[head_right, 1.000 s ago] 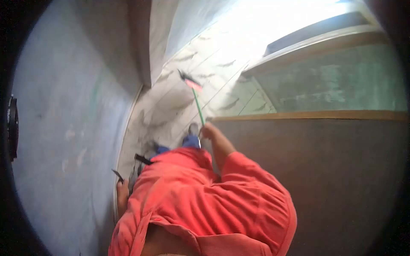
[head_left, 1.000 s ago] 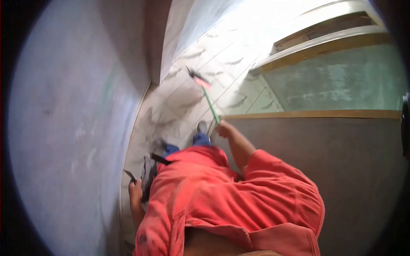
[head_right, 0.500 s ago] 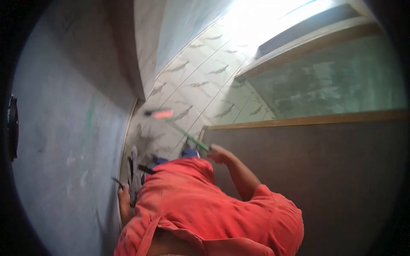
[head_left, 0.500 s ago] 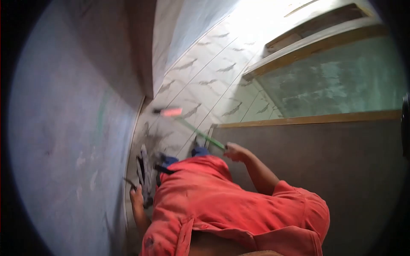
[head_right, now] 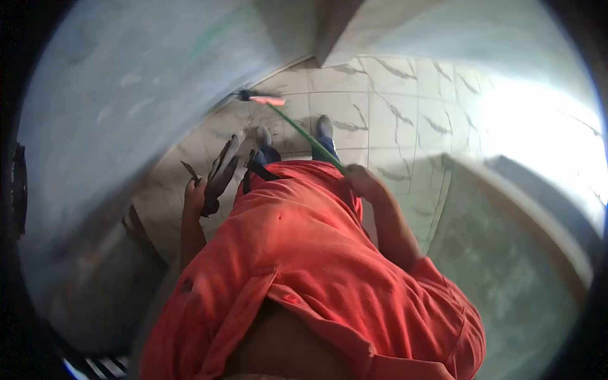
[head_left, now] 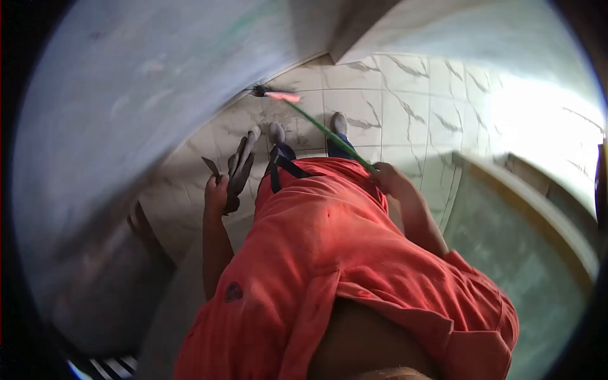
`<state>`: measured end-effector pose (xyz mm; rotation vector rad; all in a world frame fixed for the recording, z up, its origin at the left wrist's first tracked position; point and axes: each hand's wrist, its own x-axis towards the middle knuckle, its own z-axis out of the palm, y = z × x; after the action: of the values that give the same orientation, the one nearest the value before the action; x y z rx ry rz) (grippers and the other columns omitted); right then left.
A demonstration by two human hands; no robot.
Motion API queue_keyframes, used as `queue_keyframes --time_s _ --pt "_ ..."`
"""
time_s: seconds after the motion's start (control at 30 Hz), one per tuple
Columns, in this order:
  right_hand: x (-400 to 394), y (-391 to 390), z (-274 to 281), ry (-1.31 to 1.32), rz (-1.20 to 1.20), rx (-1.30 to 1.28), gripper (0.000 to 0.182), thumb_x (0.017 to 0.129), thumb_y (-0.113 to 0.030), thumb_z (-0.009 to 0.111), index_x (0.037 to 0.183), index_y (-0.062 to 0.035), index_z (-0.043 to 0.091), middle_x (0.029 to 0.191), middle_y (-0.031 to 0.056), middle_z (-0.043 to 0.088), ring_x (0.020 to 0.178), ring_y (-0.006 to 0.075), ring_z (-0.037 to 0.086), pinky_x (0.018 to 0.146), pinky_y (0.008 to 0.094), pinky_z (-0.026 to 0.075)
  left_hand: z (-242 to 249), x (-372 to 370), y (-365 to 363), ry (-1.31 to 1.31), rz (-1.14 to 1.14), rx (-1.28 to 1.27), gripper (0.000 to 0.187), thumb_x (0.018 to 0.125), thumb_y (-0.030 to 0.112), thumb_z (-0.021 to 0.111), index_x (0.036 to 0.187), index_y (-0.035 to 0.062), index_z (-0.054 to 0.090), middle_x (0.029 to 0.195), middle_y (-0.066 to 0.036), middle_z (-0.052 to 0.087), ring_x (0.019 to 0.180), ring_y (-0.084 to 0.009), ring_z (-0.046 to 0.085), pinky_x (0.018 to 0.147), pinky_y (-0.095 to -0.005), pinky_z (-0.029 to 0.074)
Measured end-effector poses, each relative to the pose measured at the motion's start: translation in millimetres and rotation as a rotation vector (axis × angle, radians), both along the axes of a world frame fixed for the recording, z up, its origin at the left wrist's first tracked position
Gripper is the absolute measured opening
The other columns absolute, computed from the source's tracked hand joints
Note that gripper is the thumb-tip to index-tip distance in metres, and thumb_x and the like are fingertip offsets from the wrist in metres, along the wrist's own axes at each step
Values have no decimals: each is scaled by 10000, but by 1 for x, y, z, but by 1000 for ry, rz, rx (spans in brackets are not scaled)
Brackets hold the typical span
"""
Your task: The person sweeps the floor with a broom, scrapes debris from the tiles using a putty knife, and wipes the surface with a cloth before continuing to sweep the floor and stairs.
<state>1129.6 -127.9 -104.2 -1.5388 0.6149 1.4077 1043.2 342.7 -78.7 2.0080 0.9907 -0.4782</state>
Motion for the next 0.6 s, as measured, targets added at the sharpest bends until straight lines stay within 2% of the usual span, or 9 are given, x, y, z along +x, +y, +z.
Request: queue_keyframes --time_s 0.03,0.1,0.13,0.17,0.23,0.3,0.37,0.5,0.6 --pt "22 -13 31 -115 153 -125 252 741 -168 583 925 -6 529 673 58 535 463 148 453 383 286 358 8 -9 -25 10 59 33 295 809 256 535 922 -16 554 818 -111 588 771 -211 550 719 -316 417" --pt "52 -27 58 -303 348 -205 283 725 -153 588 937 6 486 719 101 547 497 152 482 416 301 394 18 -34 -57 25 176 -30 288 813 244 513 937 -13 547 846 -124 592 790 -224 561 725 -312 419" --pt "68 -34 51 -297 502 -231 317 728 -135 555 993 1 446 770 179 571 575 227 560 492 377 444 18 -45 -73 10 180 -12 289 816 233 497 956 -17 538 857 -124 587 802 -220 559 729 -314 419" --pt "69 -54 9 -578 710 -220 361 743 -132 508 1047 26 395 836 248 581 722 322 603 602 436 465 20 -56 -86 11 220 1 289 816 233 497 956 -17 538 857 -124 587 802 -220 559 729 -314 419" --pt "96 -51 -43 -594 835 -269 381 716 -94 502 1033 72 371 896 292 569 859 425 561 727 484 444 37 -48 -114 66 205 -37 325 808 260 507 967 -22 537 875 -136 581 830 -218 556 753 -321 415" --pt "110 -32 -70 -653 1028 -243 382 709 -99 468 1029 91 384 907 305 565 891 413 560 763 470 451 16 -71 -131 55 252 -41 351 802 281 513 971 -26 535 880 -145 581 840 -228 558 757 -331 415" --pt "114 -5 -95 -650 1085 -175 351 722 -107 444 1019 79 424 916 292 573 889 406 570 774 467 455 15 -71 -144 68 283 -47 378 797 303 518 974 -30 534 886 -155 581 850 -237 560 761 -341 416" --pt "115 24 -82 -708 1149 -138 292 777 -177 504 1005 -6 439 891 257 588 881 394 574 733 476 462 32 -59 -180 103 302 -39 415 790 334 515 986 -30 534 913 -174 584 880 -271 564 777 -355 417" --pt "126 -7 -67 -678 1139 -139 306 777 -223 527 995 -29 437 873 228 595 861 390 575 719 479 459 38 -53 -186 114 307 -41 422 793 333 508 1002 -32 533 934 -180 586 902 -279 564 790 -357 416"
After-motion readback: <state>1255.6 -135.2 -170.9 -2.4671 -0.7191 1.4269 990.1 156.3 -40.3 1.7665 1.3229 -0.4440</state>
